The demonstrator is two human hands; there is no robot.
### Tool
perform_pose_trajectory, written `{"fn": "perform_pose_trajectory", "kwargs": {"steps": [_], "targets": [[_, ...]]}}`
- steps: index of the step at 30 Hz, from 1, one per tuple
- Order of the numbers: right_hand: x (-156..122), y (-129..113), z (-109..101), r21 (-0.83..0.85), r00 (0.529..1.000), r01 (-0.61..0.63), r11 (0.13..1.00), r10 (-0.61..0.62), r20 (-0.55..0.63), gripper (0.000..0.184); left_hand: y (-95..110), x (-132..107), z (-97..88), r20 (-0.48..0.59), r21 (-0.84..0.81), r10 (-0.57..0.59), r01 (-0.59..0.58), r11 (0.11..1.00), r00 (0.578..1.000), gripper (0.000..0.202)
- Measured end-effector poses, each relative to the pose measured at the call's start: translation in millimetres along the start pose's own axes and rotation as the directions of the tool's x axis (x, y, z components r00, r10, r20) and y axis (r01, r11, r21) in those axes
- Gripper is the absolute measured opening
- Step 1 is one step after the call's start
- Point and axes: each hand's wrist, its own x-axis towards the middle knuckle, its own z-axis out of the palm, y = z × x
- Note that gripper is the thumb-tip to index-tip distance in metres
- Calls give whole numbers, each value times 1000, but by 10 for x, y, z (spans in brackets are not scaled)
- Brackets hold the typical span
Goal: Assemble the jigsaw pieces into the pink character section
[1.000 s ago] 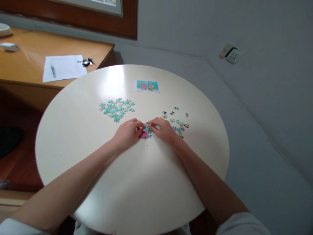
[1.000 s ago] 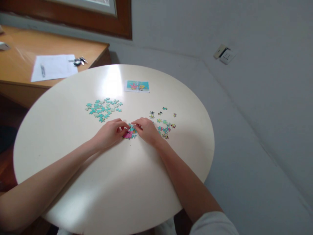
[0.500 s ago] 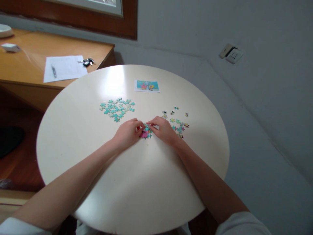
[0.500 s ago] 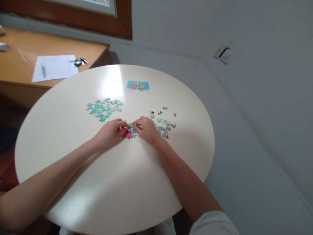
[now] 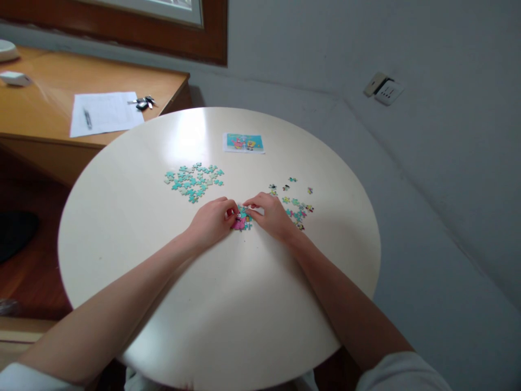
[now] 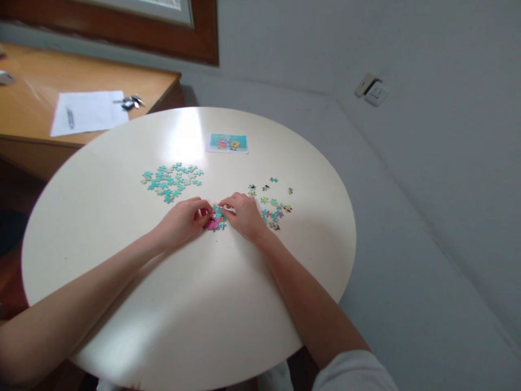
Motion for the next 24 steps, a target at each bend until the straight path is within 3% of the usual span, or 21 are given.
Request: {"fn": "perform_pose_trajectory", "kwargs": {"steps": [24], "targets": [[2,2,6,-19,1000,-27,999,27,8,8,2,-2,-10,12,11,-2,1,1000,1000,25]]}}
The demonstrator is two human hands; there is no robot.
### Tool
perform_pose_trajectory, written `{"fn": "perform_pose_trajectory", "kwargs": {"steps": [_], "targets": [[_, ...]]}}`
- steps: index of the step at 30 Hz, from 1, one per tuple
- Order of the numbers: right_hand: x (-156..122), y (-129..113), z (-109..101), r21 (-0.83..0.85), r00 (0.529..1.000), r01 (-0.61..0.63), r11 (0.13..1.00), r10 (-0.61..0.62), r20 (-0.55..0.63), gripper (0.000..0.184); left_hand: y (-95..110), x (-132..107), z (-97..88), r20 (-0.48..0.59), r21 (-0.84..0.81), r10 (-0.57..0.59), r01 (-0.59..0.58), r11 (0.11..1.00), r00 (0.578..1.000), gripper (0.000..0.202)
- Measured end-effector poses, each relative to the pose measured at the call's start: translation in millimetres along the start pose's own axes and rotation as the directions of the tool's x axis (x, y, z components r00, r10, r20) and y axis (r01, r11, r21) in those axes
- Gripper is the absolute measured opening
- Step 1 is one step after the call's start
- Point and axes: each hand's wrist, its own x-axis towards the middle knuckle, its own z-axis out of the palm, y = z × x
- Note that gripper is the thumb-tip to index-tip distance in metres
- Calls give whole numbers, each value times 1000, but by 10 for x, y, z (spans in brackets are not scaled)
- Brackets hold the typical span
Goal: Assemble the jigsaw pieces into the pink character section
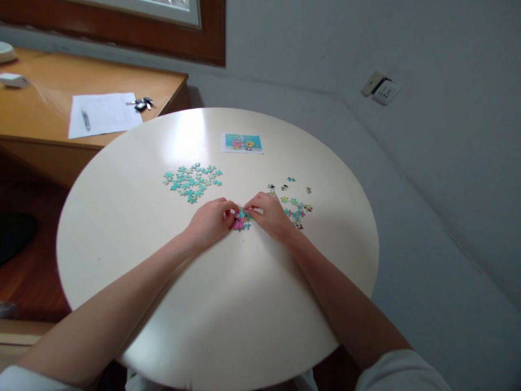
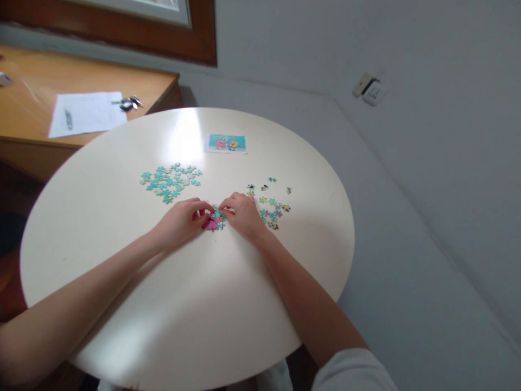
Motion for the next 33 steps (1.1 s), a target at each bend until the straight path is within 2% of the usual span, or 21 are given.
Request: {"fn": "perform_pose_trajectory", "kwargs": {"steps": [8,15,20,26,31,33], "targets": [[2,-28,-10,-31,999,-3,1000,5,38,12,26,-4,-25,5,7,-4,4,1000,1000,28],[-10,-44,-5,-37,998,20,999,-18,65,19,9,-16,-16,-6,58,43,-42,997,999,32],[-13,-30,-15,-86,998,46,995,-42,46,20,-2,-17,-14,-4,71,68,-68,995,998,35],[-4,-5,-44,-65,998,57,996,-54,38,19,42,-20,-49,23,97,51,-53,994,998,36],[-11,-53,-82,-67,997,67,995,-70,-38,25,43,-17,-43,20,91,58,-59,994,998,36],[-13,-60,-90,-96,997,69,993,-72,-30,27,34,-16,-39,18,91,62,-63,994,998,36]]}}
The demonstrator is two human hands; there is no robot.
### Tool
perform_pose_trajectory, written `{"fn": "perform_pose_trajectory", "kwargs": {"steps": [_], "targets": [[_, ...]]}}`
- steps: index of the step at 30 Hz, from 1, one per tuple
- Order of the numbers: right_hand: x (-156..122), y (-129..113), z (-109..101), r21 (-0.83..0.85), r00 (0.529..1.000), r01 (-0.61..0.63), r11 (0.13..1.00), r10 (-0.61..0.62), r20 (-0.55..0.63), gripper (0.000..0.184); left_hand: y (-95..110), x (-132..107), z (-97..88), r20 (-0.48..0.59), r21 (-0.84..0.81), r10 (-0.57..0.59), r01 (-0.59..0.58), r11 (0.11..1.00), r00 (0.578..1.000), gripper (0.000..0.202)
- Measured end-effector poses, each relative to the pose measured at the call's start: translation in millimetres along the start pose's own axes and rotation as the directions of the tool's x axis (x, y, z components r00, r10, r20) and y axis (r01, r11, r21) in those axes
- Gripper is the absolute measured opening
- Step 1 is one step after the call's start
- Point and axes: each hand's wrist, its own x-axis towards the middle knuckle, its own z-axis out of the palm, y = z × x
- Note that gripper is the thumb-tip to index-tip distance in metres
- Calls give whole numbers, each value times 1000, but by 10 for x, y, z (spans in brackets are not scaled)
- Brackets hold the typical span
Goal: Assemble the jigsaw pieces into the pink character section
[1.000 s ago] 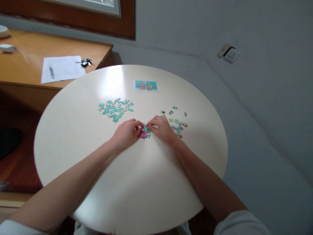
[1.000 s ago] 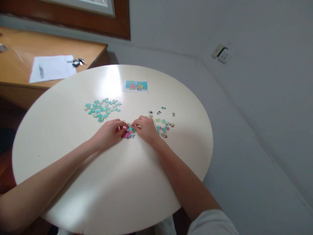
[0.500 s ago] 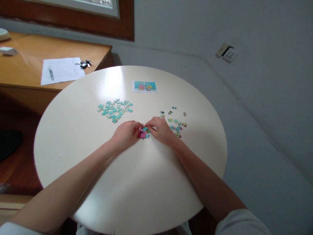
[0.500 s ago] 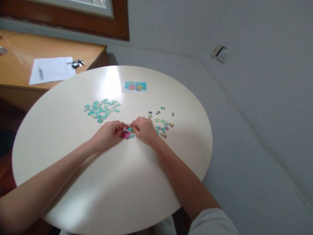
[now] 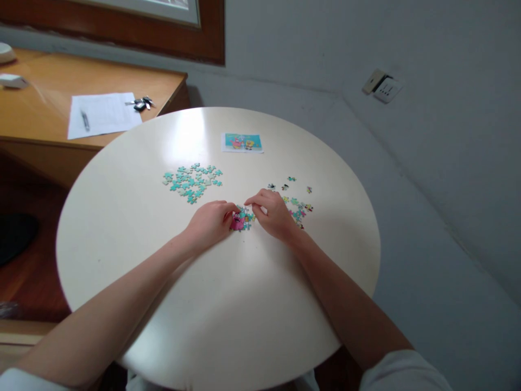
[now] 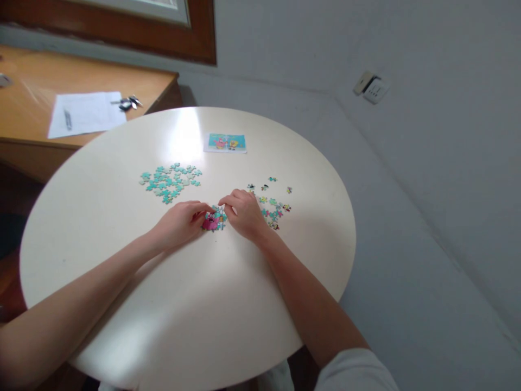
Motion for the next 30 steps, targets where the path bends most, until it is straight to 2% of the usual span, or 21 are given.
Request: {"fn": "perform_pose_trajectory", "kwargs": {"steps": [4,8,10,14,15,17,21,27,30], "targets": [[3,29,9,-24,992,11,1000,-8,126,30,-6,2,-5,11,14,-2,2,1000,1000,36],[0,41,15,-35,989,22,999,-17,145,30,-10,1,0,10,20,0,-1,1000,1000,36],[-4,17,6,-26,995,29,999,-26,101,29,-16,0,10,6,22,0,0,1000,1000,35],[-10,-56,-38,31,993,41,999,-37,-115,31,-12,0,10,6,28,-6,6,1000,1000,36],[-11,-67,-47,29,990,40,999,-35,-139,31,-8,0,5,9,28,-9,9,1000,1000,37],[-11,-71,-54,-4,996,30,1000,-30,-84,31,0,0,-5,14,25,-13,13,1000,1000,37],[-3,-37,-33,-26,987,-9,1000,13,161,30,-2,-1,-6,12,10,-4,4,1000,1000,37],[1,-22,-24,-43,982,-7,999,15,188,30,-11,1,1,15,11,-8,7,1000,1000,36],[-9,-43,-37,-38,991,23,999,-18,129,30,-11,0,1,13,23,-18,18,1000,1000,35]]}}
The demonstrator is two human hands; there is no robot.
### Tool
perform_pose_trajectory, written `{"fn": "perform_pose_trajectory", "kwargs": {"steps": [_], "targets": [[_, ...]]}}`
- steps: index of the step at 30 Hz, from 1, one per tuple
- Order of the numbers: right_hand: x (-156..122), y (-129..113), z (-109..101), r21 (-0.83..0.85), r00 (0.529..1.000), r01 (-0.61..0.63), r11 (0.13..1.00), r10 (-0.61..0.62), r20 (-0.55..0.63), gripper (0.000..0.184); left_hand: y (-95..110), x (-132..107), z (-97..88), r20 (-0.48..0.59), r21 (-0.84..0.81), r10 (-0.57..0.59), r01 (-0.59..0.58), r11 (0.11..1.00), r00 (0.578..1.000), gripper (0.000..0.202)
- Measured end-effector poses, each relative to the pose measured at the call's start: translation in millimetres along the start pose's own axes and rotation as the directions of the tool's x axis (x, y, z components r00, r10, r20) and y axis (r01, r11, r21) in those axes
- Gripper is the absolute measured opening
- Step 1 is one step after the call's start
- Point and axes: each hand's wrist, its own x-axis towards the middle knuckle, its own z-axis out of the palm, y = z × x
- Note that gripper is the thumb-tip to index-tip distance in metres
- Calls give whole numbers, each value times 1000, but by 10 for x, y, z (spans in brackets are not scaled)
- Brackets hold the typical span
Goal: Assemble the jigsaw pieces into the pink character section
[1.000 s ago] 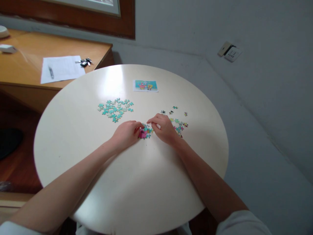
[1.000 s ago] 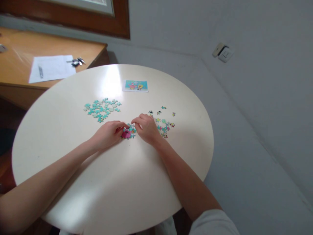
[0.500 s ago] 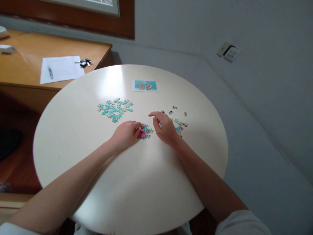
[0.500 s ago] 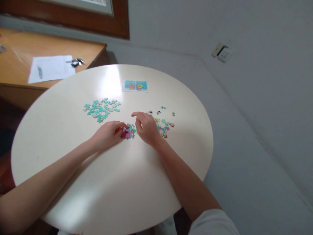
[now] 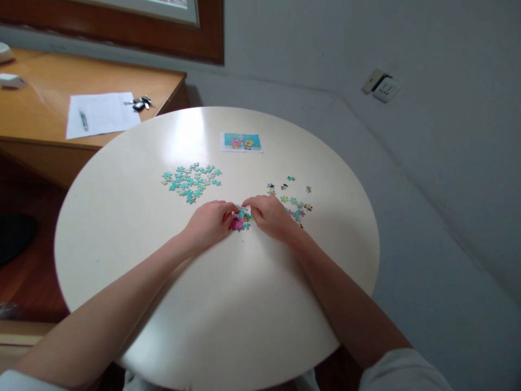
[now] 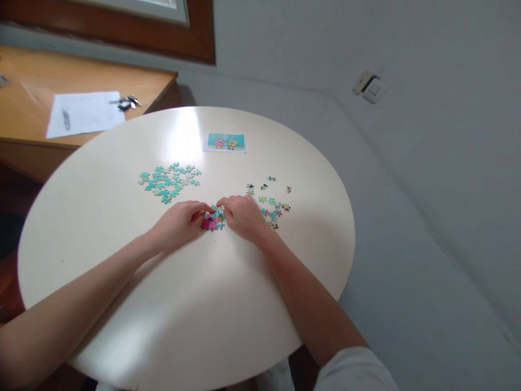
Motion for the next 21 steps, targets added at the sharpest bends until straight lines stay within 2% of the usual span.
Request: {"fn": "perform_pose_trajectory", "kwargs": {"steps": [4,6,8,12,14,18,21], "targets": [[-23,-45,-42,42,979,15,999,-7,-202,33,-3,1,5,0,-1,4,-4,1000,1000,36],[-29,-56,-57,33,969,30,999,-21,-245,35,-3,0,8,-1,-3,7,-7,1000,1000,35],[-27,-50,-55,0,981,41,999,-40,-189,34,0,-2,7,-3,-4,4,-4,1000,1000,35],[-6,-9,-13,-44,998,7,999,-4,65,32,8,-5,-5,5,-17,8,-8,1000,1000,35],[2,8,9,-38,995,-7,999,11,104,32,9,-3,-12,7,-21,11,-11,1000,1000,36],[5,31,28,-34,998,29,999,-27,51,31,3,5,-13,13,-23,6,-6,1000,1000,36],[-1,72,12,9,995,-4,1000,5,-95,29,3,12,-10,13,-23,-15,15,1000,1000,37]]}}
